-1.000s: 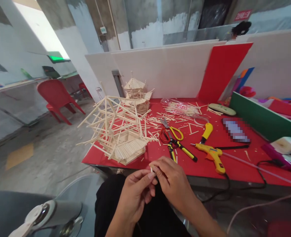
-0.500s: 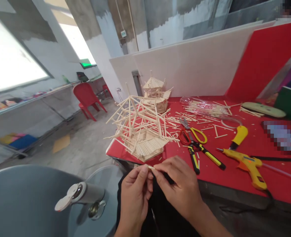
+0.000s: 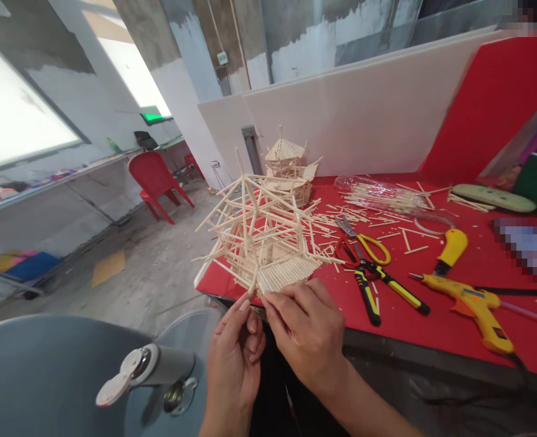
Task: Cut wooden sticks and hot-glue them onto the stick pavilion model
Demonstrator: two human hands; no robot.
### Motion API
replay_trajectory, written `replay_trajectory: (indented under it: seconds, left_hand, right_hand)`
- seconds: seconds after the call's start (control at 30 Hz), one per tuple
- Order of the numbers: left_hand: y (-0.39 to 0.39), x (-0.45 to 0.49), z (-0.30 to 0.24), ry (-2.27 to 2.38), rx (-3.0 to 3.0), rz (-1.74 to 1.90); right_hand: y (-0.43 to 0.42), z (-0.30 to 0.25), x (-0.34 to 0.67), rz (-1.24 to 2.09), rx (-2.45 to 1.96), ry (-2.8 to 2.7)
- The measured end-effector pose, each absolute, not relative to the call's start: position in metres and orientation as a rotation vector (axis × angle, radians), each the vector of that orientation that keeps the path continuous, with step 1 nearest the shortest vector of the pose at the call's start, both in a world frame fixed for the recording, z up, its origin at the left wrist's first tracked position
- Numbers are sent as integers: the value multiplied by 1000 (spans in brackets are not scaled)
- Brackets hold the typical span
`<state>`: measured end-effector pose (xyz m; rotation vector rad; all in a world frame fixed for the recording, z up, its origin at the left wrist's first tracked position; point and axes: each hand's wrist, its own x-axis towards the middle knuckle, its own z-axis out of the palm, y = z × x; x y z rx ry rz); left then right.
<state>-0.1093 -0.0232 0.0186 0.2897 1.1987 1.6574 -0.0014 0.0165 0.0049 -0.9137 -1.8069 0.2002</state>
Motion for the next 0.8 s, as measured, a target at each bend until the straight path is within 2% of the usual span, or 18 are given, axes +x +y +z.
replay_trajectory:
  seconds: [0.43,0.6,0.8]
  left_hand:
    - [-21,-109,19,1194,270,1650]
    - [-29,-106,21,1220,283,1703]
    - [-44,-78,15,1174,215,1456]
  right_hand:
    - [20,5,-10,213,-929,-1813]
    - [11,10,1,191,-801,-1765]
    - [-7,3,36,75,-651,-1770]
